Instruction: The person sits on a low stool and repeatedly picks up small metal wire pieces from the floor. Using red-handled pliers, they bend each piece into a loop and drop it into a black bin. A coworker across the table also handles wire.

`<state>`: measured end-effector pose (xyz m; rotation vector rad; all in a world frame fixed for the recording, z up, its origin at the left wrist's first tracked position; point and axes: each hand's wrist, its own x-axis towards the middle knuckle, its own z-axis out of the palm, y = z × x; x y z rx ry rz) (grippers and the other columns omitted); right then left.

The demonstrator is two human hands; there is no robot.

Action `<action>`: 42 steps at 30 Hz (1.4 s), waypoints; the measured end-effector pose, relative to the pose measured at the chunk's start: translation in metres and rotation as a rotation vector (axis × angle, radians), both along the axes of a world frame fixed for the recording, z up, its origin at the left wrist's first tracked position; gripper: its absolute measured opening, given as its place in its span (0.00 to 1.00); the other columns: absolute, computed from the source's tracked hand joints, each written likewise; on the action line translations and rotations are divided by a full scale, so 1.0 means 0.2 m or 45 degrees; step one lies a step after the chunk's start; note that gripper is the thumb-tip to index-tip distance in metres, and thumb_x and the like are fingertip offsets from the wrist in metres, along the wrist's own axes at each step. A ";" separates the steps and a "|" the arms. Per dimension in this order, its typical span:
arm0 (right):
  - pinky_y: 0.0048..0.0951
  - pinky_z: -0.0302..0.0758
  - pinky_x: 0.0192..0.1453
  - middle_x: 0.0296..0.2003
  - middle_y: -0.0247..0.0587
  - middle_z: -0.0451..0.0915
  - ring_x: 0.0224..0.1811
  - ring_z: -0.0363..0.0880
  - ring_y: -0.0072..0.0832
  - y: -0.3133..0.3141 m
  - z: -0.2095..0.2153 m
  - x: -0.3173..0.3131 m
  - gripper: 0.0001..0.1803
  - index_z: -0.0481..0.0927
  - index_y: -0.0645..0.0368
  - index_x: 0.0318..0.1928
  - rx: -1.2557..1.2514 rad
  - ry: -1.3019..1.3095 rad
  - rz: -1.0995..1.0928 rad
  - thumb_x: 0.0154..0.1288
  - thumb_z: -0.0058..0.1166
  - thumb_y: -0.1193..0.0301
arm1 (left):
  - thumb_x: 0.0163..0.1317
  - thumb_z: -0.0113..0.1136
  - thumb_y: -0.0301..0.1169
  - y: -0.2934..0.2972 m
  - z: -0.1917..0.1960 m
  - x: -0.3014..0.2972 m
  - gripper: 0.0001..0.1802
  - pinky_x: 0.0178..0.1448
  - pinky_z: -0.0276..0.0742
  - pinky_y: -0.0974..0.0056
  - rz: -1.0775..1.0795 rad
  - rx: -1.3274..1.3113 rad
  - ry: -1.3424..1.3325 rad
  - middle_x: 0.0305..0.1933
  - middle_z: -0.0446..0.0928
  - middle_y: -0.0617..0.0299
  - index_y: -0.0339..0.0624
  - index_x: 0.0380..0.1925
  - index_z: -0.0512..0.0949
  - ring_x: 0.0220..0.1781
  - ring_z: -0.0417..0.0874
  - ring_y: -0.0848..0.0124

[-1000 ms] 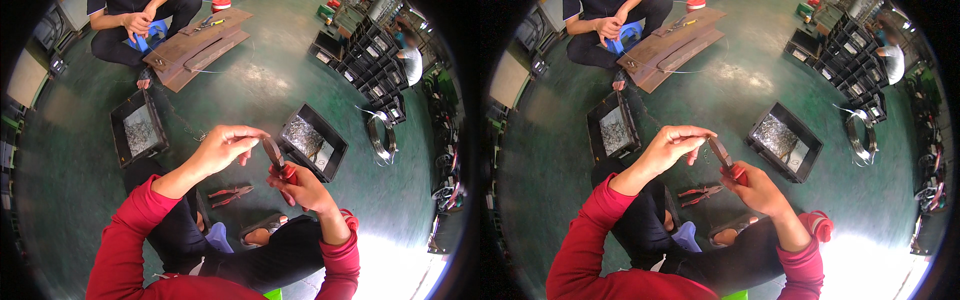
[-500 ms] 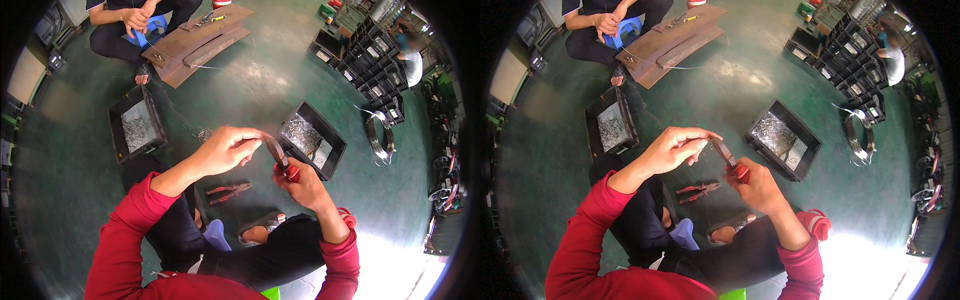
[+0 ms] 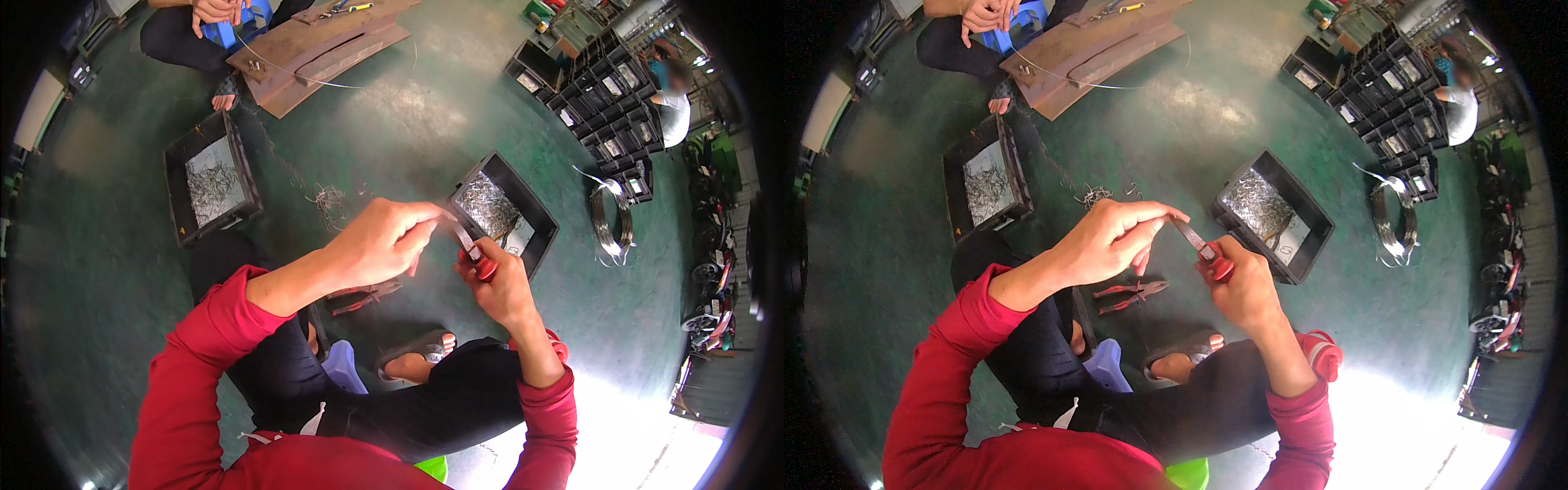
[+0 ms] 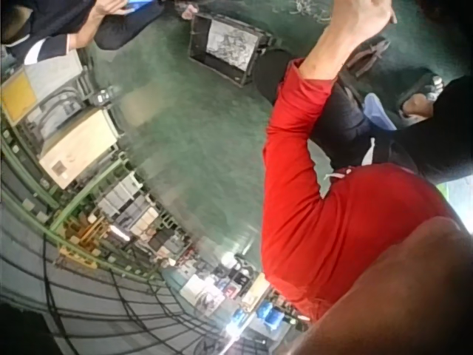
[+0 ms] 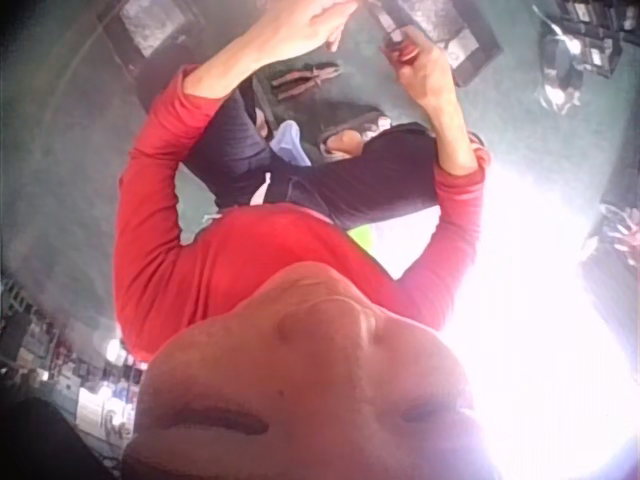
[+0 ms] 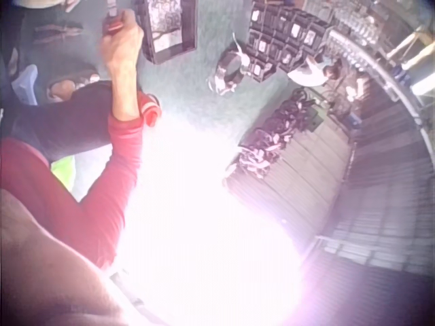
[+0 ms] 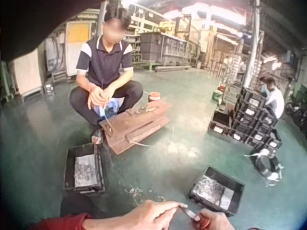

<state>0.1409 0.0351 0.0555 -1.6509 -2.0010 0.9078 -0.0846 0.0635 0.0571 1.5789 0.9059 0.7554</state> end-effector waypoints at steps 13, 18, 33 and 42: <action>0.37 0.74 0.35 0.26 0.50 0.79 0.29 0.79 0.45 0.01 -0.11 -0.05 0.09 0.75 0.61 0.36 0.134 -0.041 -0.098 0.58 0.62 0.76 | 0.71 0.43 0.25 -0.05 -0.06 0.06 0.12 0.22 0.73 0.66 0.243 0.094 0.011 0.15 0.74 0.59 0.32 0.45 0.76 0.17 0.79 0.73; 0.30 0.75 0.36 0.26 0.48 0.80 0.28 0.81 0.36 0.02 -0.12 -0.08 0.09 0.74 0.63 0.36 0.200 -0.100 -0.141 0.58 0.62 0.79 | 0.71 0.43 0.24 -0.04 -0.09 0.09 0.11 0.22 0.73 0.67 0.320 0.134 0.028 0.15 0.75 0.59 0.32 0.43 0.76 0.17 0.79 0.73; 0.35 0.75 0.36 0.26 0.49 0.79 0.28 0.80 0.43 0.06 -0.07 0.02 0.11 0.74 0.63 0.40 0.139 0.002 0.059 0.58 0.62 0.77 | 0.73 0.44 0.30 0.03 -0.04 0.02 0.15 0.43 0.80 0.67 -0.008 -0.196 0.012 0.36 0.82 0.59 0.34 0.50 0.77 0.40 0.83 0.75; 0.26 0.73 0.44 0.34 0.34 0.80 0.37 0.76 0.21 0.03 0.02 0.10 0.11 0.76 0.62 0.46 -0.473 0.230 -0.041 0.63 0.57 0.79 | 0.68 0.57 0.29 0.11 -0.08 0.00 0.15 0.45 0.80 0.68 0.159 -0.537 -0.392 0.43 0.81 0.62 0.33 0.50 0.80 0.40 0.80 0.75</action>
